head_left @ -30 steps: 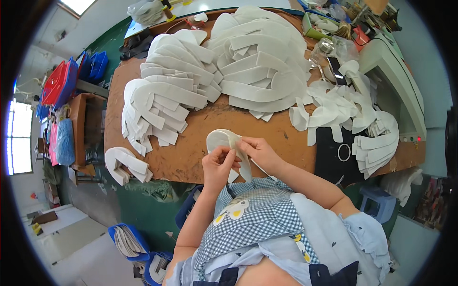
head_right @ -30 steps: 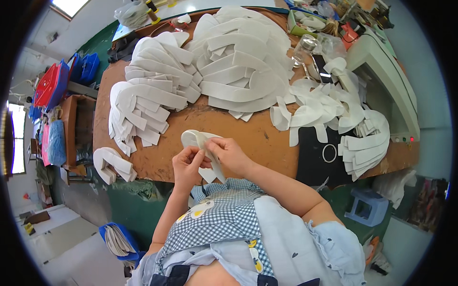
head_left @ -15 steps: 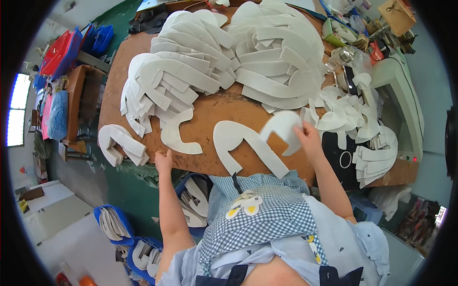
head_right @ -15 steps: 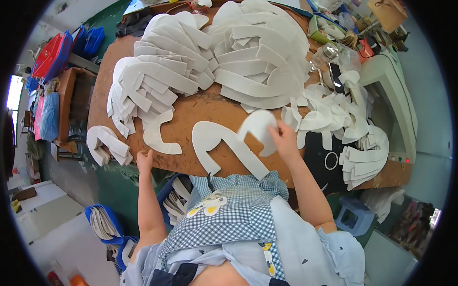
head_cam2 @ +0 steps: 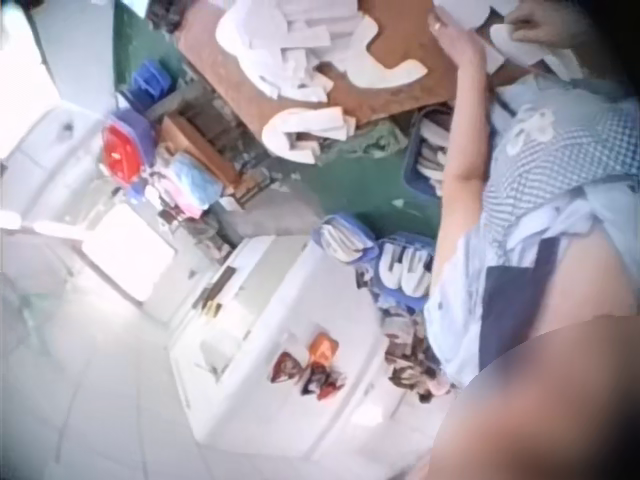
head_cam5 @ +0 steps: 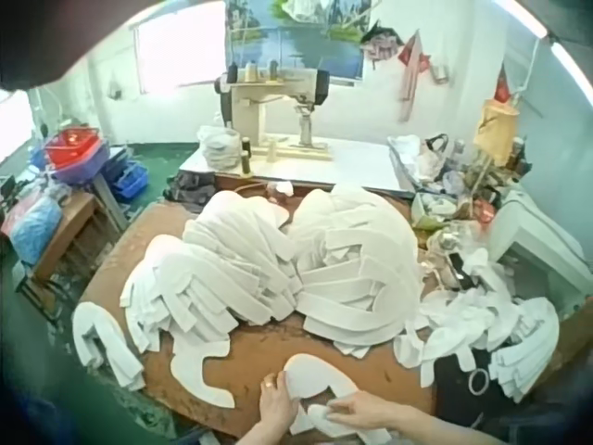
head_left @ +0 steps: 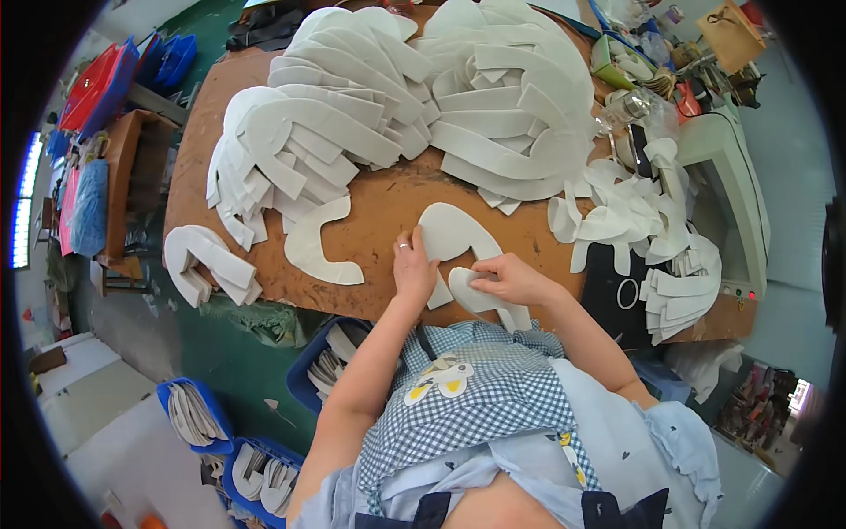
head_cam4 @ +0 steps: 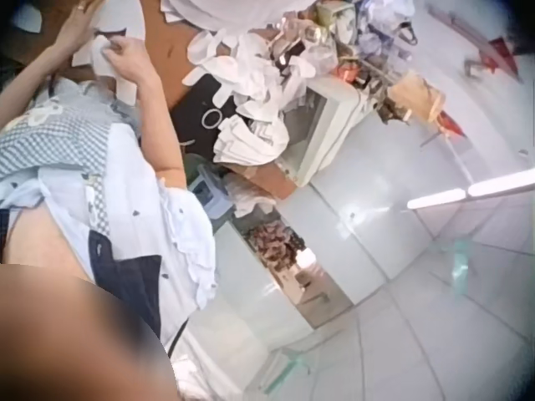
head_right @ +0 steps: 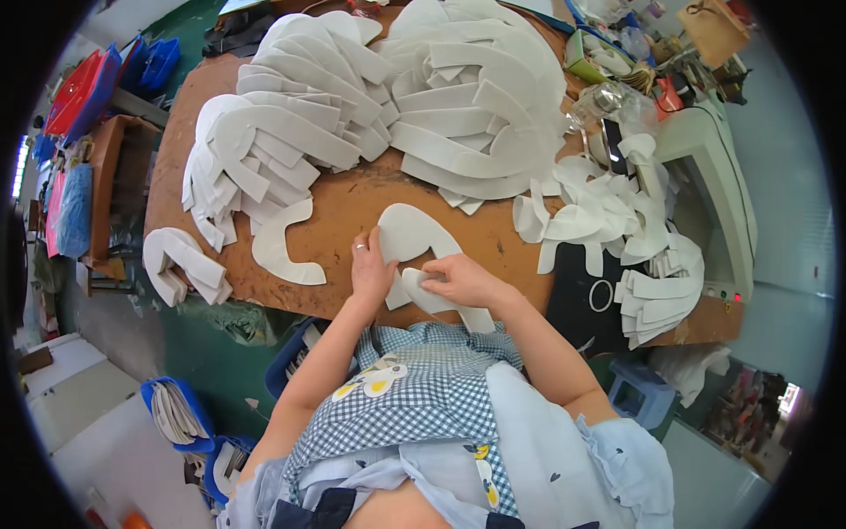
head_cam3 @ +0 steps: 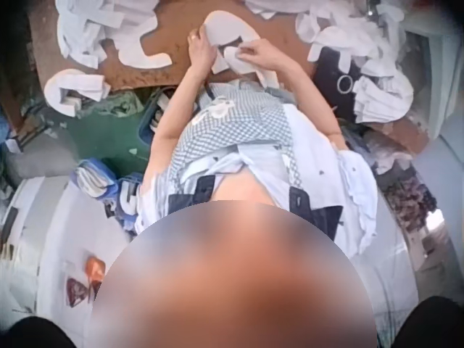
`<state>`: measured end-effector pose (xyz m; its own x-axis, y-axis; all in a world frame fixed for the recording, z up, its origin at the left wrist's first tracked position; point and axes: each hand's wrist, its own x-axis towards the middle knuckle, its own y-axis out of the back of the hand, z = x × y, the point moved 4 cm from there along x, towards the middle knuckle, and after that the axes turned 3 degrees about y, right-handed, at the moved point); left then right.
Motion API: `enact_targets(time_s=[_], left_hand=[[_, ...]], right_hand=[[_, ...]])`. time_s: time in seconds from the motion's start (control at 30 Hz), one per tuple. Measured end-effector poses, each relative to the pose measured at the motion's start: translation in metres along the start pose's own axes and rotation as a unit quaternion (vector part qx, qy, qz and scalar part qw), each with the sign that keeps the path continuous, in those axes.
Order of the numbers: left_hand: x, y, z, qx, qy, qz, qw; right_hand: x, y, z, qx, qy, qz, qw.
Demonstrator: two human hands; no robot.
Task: Sorting and matching white fabric shoe upper components at a workbench.
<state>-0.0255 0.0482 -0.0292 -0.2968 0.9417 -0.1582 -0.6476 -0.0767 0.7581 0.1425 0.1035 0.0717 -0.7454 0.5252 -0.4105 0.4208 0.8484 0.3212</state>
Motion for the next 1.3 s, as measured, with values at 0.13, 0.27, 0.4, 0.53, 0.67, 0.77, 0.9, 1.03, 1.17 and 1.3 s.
enact_targets(time_s=[0.13, 0.27, 0.4, 0.53, 0.67, 0.77, 0.9, 1.03, 1.17, 1.3], left_hand=[[0.007, 0.033, 0.041, -0.018, -0.136, 0.081, 0.987], [-0.006, 0.009, 0.022, -0.435, 0.113, -0.266, 0.853], [-0.010, -0.007, -0.005, -0.419, 0.187, -0.190, 0.868], [0.010, -0.006, -0.016, -0.274, 0.137, -0.046, 0.951], [0.028, -0.008, -0.023, -0.200, 0.166, -0.006, 0.966], [0.034, -0.011, -0.027, -0.149, 0.174, 0.024, 0.973], [0.033, -0.015, -0.032, -0.143, 0.189, 0.026, 0.971], [0.031, -0.013, -0.027, -0.139, 0.192, 0.038, 0.971], [0.033, -0.015, -0.031, -0.140, 0.204, 0.044, 0.968], [0.035, -0.014, -0.032, -0.162, 0.210, 0.034, 0.964]], right_hand=[[-0.007, 0.011, 0.014, -0.027, 0.021, 0.013, 0.999], [0.002, 0.019, 0.033, 0.162, -0.009, 0.056, 0.985], [0.029, 0.023, 0.065, 0.081, -0.044, 0.143, 0.985], [0.072, 0.016, 0.092, 0.043, -0.076, 0.182, 0.979], [0.108, 0.019, 0.099, -0.028, -0.054, 0.227, 0.972], [0.124, 0.018, 0.106, -0.101, -0.065, 0.235, 0.964], [0.126, 0.016, 0.105, -0.108, -0.089, 0.218, 0.966], [0.125, 0.015, 0.106, -0.128, -0.093, 0.236, 0.959], [0.124, 0.014, 0.103, -0.146, -0.090, 0.245, 0.954], [0.125, 0.012, 0.100, -0.151, -0.079, 0.259, 0.951]])
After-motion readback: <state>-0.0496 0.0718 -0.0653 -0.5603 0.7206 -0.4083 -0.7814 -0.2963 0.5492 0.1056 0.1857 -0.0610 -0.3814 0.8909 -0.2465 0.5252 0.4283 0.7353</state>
